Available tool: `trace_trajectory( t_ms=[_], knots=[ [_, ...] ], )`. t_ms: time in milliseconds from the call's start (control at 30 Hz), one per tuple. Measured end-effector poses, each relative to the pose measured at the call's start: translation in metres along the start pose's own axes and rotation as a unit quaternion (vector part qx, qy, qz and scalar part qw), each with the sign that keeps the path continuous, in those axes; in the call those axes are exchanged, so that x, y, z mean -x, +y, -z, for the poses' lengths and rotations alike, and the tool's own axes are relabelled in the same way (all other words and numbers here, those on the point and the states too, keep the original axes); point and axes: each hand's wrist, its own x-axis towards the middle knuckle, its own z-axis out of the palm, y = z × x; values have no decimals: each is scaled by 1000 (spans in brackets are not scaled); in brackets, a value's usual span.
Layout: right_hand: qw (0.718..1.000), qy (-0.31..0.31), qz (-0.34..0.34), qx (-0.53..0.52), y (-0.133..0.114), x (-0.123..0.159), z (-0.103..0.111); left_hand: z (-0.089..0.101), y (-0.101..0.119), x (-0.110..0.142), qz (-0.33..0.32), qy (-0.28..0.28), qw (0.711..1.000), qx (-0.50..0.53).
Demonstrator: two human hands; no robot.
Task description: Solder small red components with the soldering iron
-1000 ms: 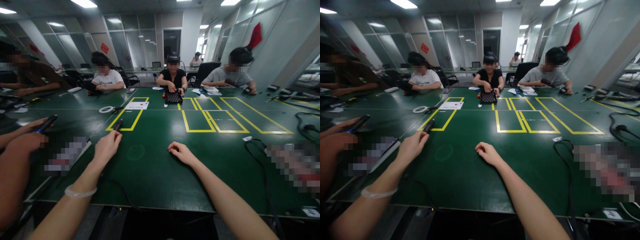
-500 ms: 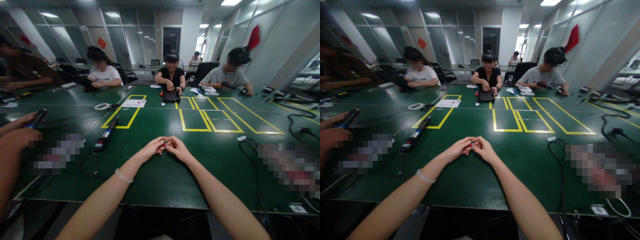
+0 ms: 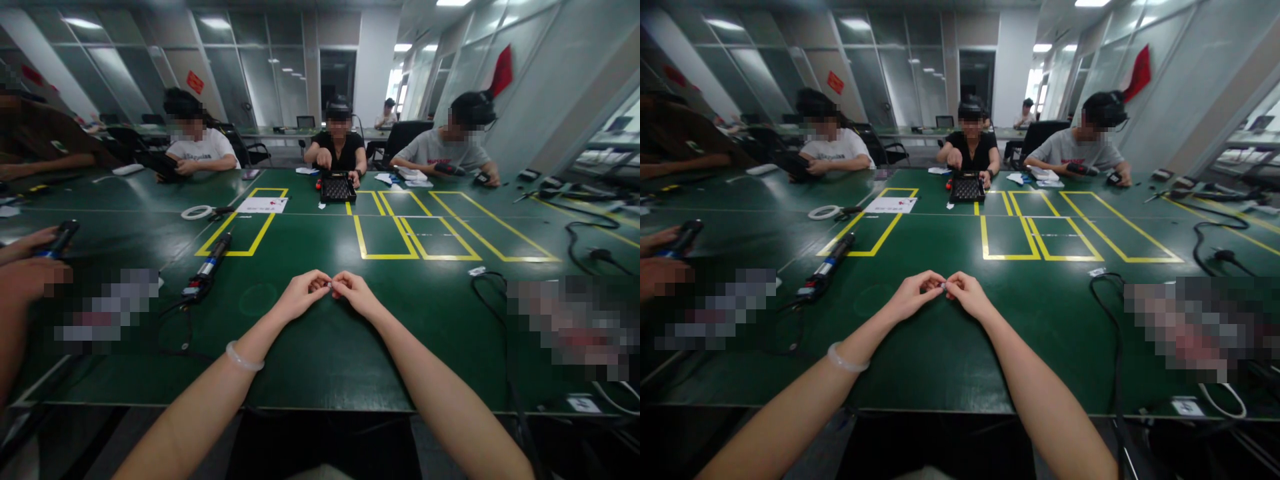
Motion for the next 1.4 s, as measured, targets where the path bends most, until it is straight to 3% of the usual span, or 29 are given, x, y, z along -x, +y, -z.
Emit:
trace_trajectory(
  t_ms=[200, 500, 833, 1200, 1300, 1400],
  knots=[
    [999, -9, 28, -38, 3, 1, -2, 1, -7, -1, 20, 11, 1000, 4],
    [999, 9, 10, -41, 0, 0, -1, 0, -9, -1, 11, 22, 1000, 18],
    [1000, 3, -7, 10, -4, 0, 0, -1, -10, 0, 27, -16, 999, 37],
    [999, -8, -6, -49, -6, 1, -2, 1, -6, 3, 7, -21, 1000, 1],
    [999, 3, -1, -55, -2, 0, -1, 9, -4, 1, -1, -19, 1000, -6],
    [999, 5, -8, -47, 0, -1, -1, 37, -10, -3, 2, 13, 998, -54]
  ],
)
